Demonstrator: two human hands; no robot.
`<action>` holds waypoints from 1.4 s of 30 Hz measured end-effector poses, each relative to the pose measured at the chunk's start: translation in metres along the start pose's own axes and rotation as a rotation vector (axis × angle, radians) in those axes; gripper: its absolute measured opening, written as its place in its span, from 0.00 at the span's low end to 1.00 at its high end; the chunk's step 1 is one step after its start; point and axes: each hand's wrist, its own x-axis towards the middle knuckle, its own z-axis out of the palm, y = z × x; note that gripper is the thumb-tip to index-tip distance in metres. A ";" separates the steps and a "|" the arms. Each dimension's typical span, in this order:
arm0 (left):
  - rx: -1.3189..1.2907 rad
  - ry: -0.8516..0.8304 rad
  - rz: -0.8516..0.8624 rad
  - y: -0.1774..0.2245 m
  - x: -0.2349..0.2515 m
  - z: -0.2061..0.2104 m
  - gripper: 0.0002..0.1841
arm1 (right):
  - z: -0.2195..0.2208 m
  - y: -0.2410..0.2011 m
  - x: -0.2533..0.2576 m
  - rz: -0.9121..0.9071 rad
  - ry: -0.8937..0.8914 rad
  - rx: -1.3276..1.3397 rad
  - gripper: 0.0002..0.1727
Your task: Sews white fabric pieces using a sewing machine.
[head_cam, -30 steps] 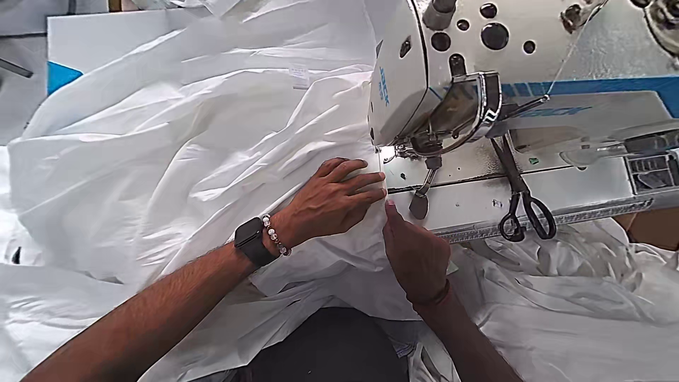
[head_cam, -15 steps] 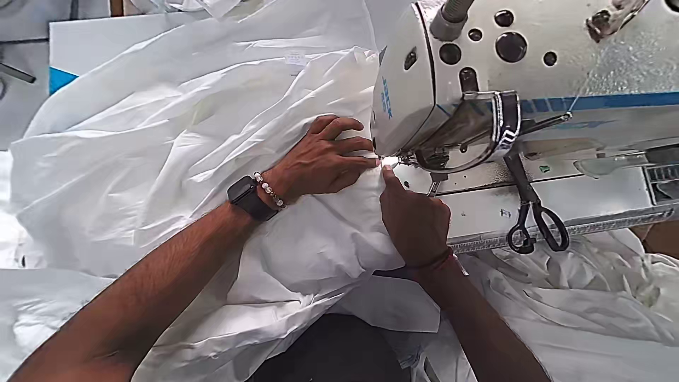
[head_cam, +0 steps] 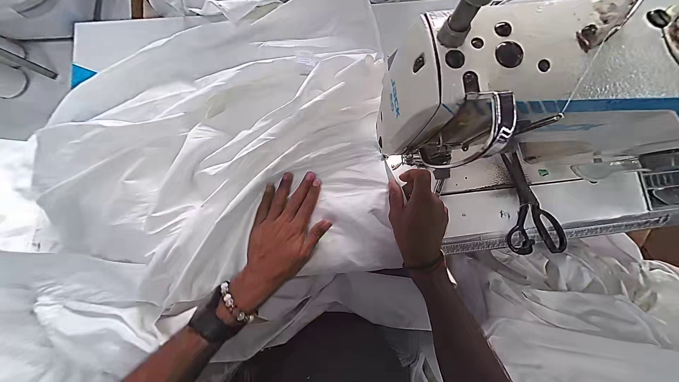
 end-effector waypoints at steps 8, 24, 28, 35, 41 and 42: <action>0.015 -0.108 0.351 -0.015 0.103 -0.067 0.19 | 0.003 -0.005 -0.002 -0.023 -0.002 -0.003 0.16; 0.057 0.070 0.127 0.051 0.073 -0.013 0.27 | 0.011 -0.010 -0.019 -0.174 0.061 -0.311 0.23; 0.049 -0.021 0.009 -0.011 0.059 -0.009 0.37 | 0.007 0.004 -0.046 -0.238 0.002 -0.263 0.31; -0.180 0.010 0.165 0.008 0.103 -0.048 0.22 | -0.018 0.021 -0.036 -0.229 0.025 -0.045 0.19; -0.217 0.193 0.502 0.035 0.112 0.010 0.19 | -0.048 0.075 0.008 -0.142 -0.007 -0.035 0.17; -0.205 0.180 0.539 0.030 0.113 0.010 0.20 | -0.047 0.078 0.011 -0.175 -0.044 -0.024 0.17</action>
